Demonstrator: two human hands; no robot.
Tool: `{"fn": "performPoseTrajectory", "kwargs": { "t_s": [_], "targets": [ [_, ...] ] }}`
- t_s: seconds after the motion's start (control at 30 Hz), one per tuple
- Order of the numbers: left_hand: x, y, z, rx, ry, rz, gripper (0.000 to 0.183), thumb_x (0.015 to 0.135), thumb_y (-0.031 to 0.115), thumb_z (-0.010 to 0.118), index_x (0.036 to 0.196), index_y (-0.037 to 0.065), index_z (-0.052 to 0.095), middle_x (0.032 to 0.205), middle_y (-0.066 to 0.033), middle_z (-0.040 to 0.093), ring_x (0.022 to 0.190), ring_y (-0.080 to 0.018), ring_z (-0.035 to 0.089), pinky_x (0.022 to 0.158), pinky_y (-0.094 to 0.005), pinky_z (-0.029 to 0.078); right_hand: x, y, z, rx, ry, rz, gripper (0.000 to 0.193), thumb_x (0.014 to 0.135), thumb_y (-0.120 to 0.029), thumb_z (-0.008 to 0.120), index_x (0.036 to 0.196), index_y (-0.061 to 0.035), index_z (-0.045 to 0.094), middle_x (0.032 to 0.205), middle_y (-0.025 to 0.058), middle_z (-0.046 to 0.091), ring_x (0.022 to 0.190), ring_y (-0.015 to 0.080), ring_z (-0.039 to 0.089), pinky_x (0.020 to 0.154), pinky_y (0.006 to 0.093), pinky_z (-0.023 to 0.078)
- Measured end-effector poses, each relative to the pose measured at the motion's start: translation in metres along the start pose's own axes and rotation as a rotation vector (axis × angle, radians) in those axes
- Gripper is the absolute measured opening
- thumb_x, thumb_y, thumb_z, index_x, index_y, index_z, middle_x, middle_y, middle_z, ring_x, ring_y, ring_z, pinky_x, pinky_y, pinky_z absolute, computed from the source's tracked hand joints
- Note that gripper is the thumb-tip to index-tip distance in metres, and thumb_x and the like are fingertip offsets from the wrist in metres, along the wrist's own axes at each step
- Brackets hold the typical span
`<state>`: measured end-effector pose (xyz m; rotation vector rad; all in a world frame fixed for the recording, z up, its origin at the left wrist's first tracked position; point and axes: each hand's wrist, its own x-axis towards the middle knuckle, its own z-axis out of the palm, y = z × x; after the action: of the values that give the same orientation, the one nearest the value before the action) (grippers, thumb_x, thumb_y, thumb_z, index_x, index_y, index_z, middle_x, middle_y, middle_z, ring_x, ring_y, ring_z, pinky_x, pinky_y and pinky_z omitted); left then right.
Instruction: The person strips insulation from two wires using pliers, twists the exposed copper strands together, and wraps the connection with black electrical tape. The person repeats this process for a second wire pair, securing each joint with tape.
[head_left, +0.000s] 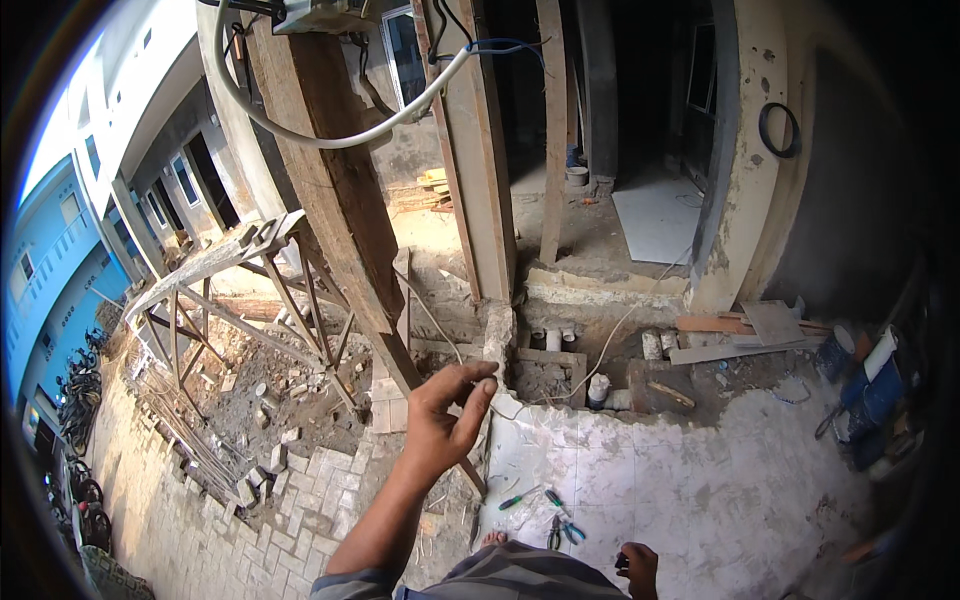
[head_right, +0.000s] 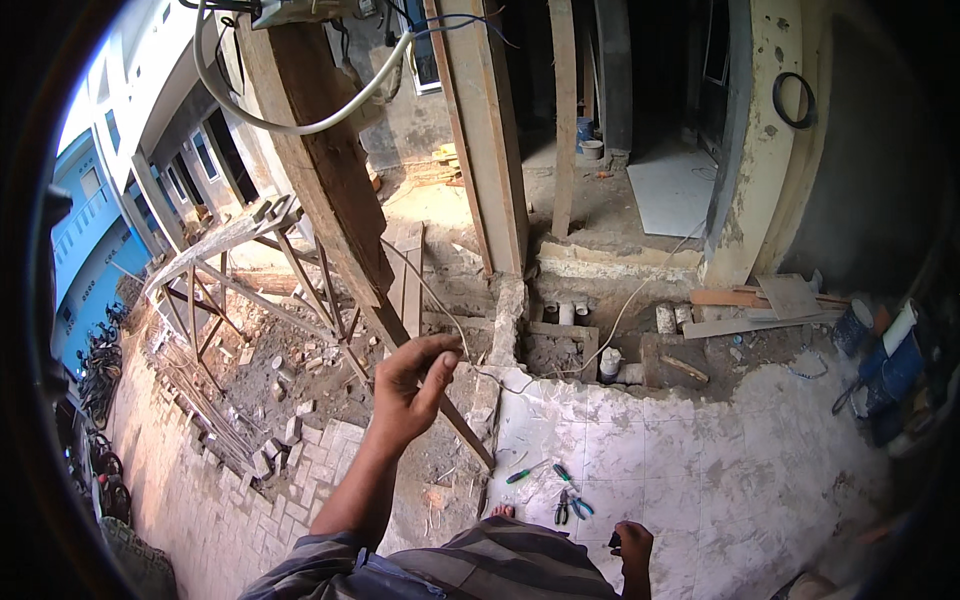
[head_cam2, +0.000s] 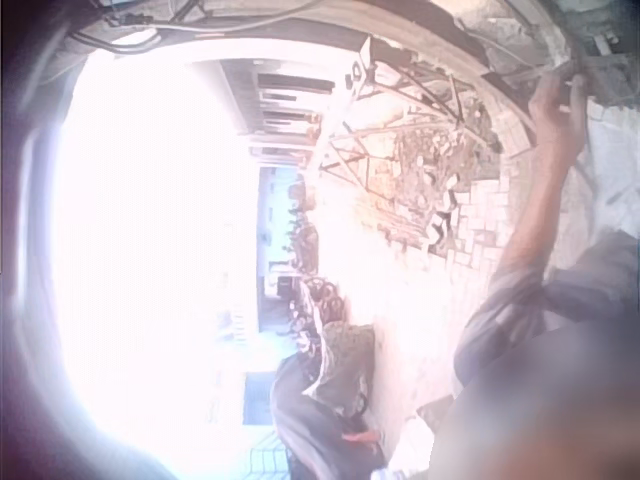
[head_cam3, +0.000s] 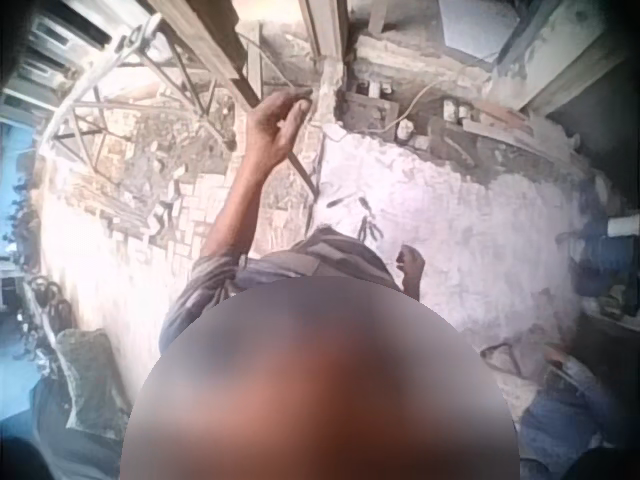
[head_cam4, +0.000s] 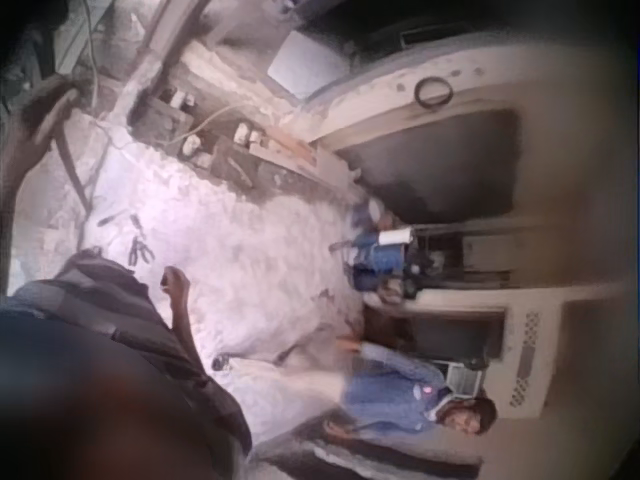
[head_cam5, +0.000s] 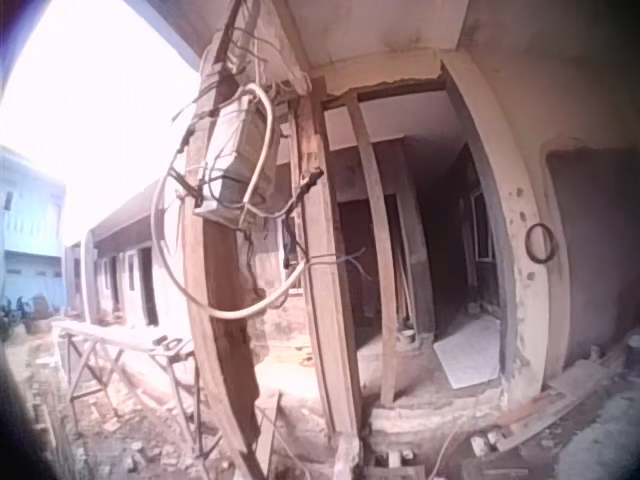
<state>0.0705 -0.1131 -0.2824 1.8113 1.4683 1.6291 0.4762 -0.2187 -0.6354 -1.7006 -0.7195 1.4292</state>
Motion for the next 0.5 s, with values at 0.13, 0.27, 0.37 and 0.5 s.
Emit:
{"fn": "performPoseTrajectory", "kwargs": {
  "t_s": [0.13,0.27,0.37,0.5],
  "targets": [
    [-0.134,-0.094,0.064,0.049,-0.485,-0.723,0.039,0.103,0.031,0.072,0.118,-0.005,0.075,0.094,-0.0137,0.079,0.082,-0.0147,0.072,0.078,-0.0341,0.058,-0.01,-0.014,0.008,-0.014,-0.206,-0.032,0.035,0.09,-0.012,0.077,0.118,0.0068,0.071,0.1,0.0137,0.074,0.081,0.0207,0.073,0.062,0.0351,0.063],
    [-0.239,-0.119,0.106,-0.118,-0.636,-0.851,0.046,0.104,0.043,0.067,0.117,0.0,0.078,0.088,-0.0146,0.078,0.076,-0.0187,0.071,0.079,-0.0356,0.057,-0.008,-0.041,0.047,-0.125,-0.42,-0.2,0.043,0.087,-0.013,0.086,0.122,0.0067,0.069,0.104,0.0133,0.076,0.091,0.0178,0.073,0.081,0.032,0.06],
    [-0.26,-0.119,0.117,-0.035,-0.749,-0.634,0.053,0.103,0.048,0.066,0.119,-0.001,0.077,0.084,-0.0151,0.078,0.074,-0.0198,0.074,0.075,-0.0355,0.058,-0.014,-0.061,0.073,-0.252,-0.601,-0.328,0.043,0.09,-0.01,0.085,0.126,0.005,0.067,0.108,0.0115,0.075,0.1,0.0174,0.072,0.087,0.0324,0.06],
    [-0.251,-0.111,0.116,-0.132,-0.827,-0.813,0.048,0.105,0.047,0.065,0.115,0.002,0.079,0.078,-0.0097,0.074,0.088,-0.0184,0.067,0.09,-0.0346,0.05,-0.025,-0.077,0.095,-0.423,-0.646,-0.423,0.05,0.086,-0.023,0.089,0.126,0.0,0.07,0.109,0.013,0.077,0.094,0.0177,0.075,0.079,0.033,0.063]
  ]
}}
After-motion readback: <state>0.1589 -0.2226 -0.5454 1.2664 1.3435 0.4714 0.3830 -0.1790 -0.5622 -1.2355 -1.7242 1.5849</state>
